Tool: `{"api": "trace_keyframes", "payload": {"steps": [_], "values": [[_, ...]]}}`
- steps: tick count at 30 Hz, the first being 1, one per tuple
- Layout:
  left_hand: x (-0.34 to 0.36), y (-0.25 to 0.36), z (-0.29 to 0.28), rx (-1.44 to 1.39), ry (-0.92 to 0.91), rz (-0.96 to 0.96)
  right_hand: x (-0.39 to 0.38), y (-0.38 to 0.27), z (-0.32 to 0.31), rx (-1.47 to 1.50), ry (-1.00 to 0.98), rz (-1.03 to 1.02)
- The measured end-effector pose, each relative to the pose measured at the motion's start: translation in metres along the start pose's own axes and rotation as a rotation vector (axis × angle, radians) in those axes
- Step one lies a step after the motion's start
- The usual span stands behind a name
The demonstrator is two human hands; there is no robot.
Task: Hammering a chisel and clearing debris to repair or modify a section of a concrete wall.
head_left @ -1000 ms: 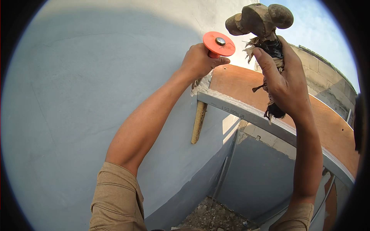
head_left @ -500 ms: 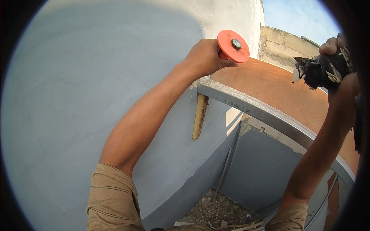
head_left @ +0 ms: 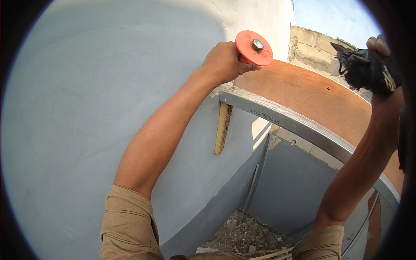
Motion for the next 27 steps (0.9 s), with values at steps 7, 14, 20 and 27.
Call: {"api": "trace_keyframes", "payload": {"steps": [7, 14, 20, 27], "values": [[-0.025, 0.002, -0.011, -0.035, 0.117, 0.073, -0.053, 0.031, -0.017, -0.230, -0.360, 0.354], [-0.027, -0.012, -0.004, -0.025, 0.162, 0.099, 0.000, -0.028, 0.005, -0.178, 0.114, -0.192], [-0.039, -0.007, -0.012, 0.073, 0.158, 0.088, -0.076, 0.010, 0.016, -0.325, -0.459, 0.411], [-0.042, -0.013, -0.006, 0.043, 0.159, 0.093, -0.011, -0.043, 0.028, -0.034, 0.023, 0.021]]}}
Point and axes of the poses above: each hand's wrist, its own x-axis towards the middle knuckle, its own z-axis out of the palm, y = z × x, the point moved 2 cm from there along x, towards the middle knuckle, and after that the axes turned 1 degree about x, right-handed, at the moved point
